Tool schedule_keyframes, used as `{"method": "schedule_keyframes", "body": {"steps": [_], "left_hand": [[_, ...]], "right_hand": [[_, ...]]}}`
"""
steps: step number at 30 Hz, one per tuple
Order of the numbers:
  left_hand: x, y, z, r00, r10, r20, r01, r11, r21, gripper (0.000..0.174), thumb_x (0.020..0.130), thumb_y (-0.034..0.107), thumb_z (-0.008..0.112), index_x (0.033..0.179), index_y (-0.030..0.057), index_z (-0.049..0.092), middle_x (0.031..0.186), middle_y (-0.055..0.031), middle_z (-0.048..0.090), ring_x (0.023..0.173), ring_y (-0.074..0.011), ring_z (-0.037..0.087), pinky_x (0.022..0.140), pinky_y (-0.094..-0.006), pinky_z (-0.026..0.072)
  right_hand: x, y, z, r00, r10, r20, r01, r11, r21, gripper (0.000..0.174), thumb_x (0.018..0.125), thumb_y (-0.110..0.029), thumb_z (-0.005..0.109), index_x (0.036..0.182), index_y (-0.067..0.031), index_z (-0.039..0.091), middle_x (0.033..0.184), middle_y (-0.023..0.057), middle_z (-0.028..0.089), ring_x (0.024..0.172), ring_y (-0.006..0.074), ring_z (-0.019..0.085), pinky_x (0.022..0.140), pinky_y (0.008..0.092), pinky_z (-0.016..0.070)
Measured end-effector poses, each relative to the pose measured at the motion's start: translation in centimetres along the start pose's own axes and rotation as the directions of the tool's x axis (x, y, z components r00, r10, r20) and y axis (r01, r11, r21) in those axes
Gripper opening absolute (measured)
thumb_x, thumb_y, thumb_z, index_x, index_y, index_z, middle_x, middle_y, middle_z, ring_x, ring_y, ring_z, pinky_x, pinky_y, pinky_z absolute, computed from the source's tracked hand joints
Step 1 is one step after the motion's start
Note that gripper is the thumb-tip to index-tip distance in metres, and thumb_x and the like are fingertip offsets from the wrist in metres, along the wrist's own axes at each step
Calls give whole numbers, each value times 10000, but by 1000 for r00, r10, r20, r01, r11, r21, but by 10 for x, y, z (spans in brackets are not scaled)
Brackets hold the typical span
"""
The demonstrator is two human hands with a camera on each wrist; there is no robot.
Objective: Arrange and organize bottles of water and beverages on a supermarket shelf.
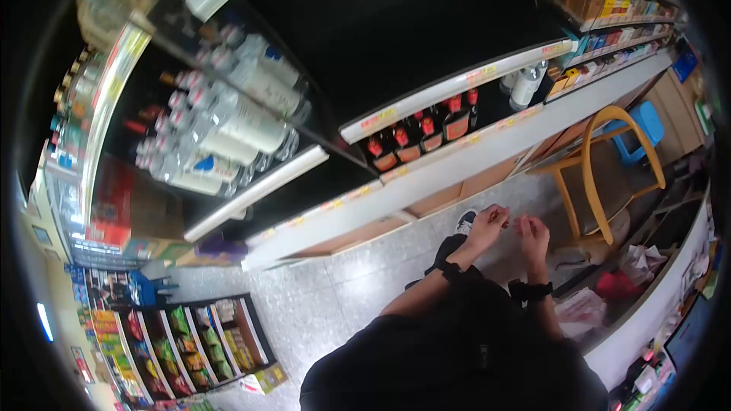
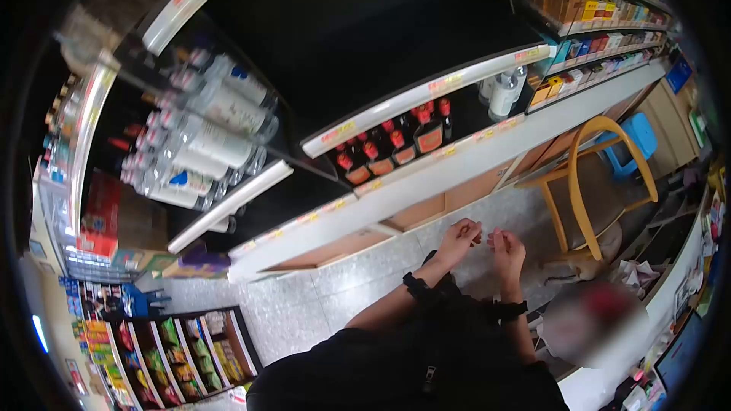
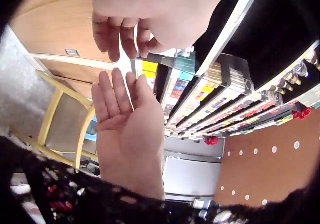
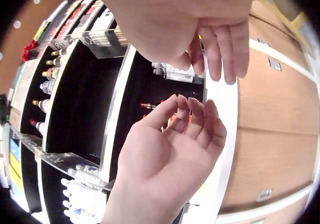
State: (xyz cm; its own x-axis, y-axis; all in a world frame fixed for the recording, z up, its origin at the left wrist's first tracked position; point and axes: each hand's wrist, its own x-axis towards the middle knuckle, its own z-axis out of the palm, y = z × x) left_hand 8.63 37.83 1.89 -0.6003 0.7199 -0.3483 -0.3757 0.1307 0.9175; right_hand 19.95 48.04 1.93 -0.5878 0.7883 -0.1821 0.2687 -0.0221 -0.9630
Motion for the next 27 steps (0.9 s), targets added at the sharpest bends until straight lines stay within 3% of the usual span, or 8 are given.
{"method": "schedule_keyframes", "body": {"steps": [3, 4, 7, 8, 18, 23, 25, 27], "left_hand": [[-37, -15, -14, 998, -4, -69, 6, 1000, 19, 272, 944, 301, 549, 841, 50, 576, 725, -14, 606, 693, -95, 568, 623, -246, 440], [-47, -17, -18, 989, -16, -149, 17, 1000, 8, 331, 934, 310, 562, 819, 2, 593, 704, -42, 608, 659, -118, 587, 601, -262, 452], [-66, -25, -39, 976, -44, -213, 49, 999, 18, 352, 933, 330, 554, 815, 1, 598, 710, -50, 617, 658, -125, 598, 598, -267, 462], [-72, -25, -44, 974, -35, -222, 39, 999, 10, 327, 935, 342, 552, 792, 50, 590, 728, -24, 609, 689, -107, 589, 602, -247, 439], [-127, -26, -102, 930, -39, -367, 24, 999, -45, 356, 930, 337, 549, 859, -9, 591, 768, -66, 630, 705, -136, 605, 626, -268, 473], [-153, -33, -162, 867, -70, -494, 34, 996, -81, 348, 937, 331, 525, 914, -7, 606, 800, -73, 644, 725, -144, 616, 648, -279, 481], [-164, -33, -191, 831, -80, -551, 25, 994, -107, 346, 938, 329, 520, 924, -4, 609, 811, -74, 648, 729, -146, 618, 652, -281, 481], [-173, -34, -224, 795, -86, -601, 7, 991, -133, 344, 939, 328, 514, 934, -2, 612, 821, -75, 652, 732, -149, 621, 655, -282, 482]], "right_hand": [[-28, 17, 6, 999, 21, 42, -24, 998, 61, 254, 904, -212, 621, 893, 42, 632, 818, 102, 684, 708, 147, 659, 622, 263, 522], [-37, 18, 8, 998, 23, 60, -26, 998, 58, 254, 904, -212, 621, 893, 42, 632, 818, 102, 684, 708, 147, 659, 622, 263, 522], [-50, 16, 17, 980, 24, 197, -42, 995, 88, 222, 916, -177, 598, 965, 38, 618, 852, 75, 664, 746, 126, 632, 638, 264, 525], [-54, 16, 21, 980, 46, 196, -65, 994, 93, 218, 904, -173, 617, 955, 38, 619, 834, 80, 671, 727, 128, 642, 626, 254, 518], [-70, -1, 83, 937, 81, 340, -114, 990, 78, 216, 890, -178, 639, 940, 31, 620, 806, 63, 677, 715, 122, 654, 638, 236, 498], [-74, -2, 151, 889, -62, 454, 88, 995, -36, 174, 902, -157, 623, 933, 14, 606, 825, 61, 663, 737, 116, 636, 641, 237, 499], [-82, -11, 188, 826, -175, 535, 245, 968, -61, 165, 889, -128, 633, 953, 21, 603, 819, 54, 662, 730, 108, 630, 647, 232, 495], [-97, -35, 231, 808, -236, 539, 279, 960, 2, 192, 847, -141, 678, 951, 10, 625, 797, 92, 676, 706, 123, 638, 656, 258, 512]]}}
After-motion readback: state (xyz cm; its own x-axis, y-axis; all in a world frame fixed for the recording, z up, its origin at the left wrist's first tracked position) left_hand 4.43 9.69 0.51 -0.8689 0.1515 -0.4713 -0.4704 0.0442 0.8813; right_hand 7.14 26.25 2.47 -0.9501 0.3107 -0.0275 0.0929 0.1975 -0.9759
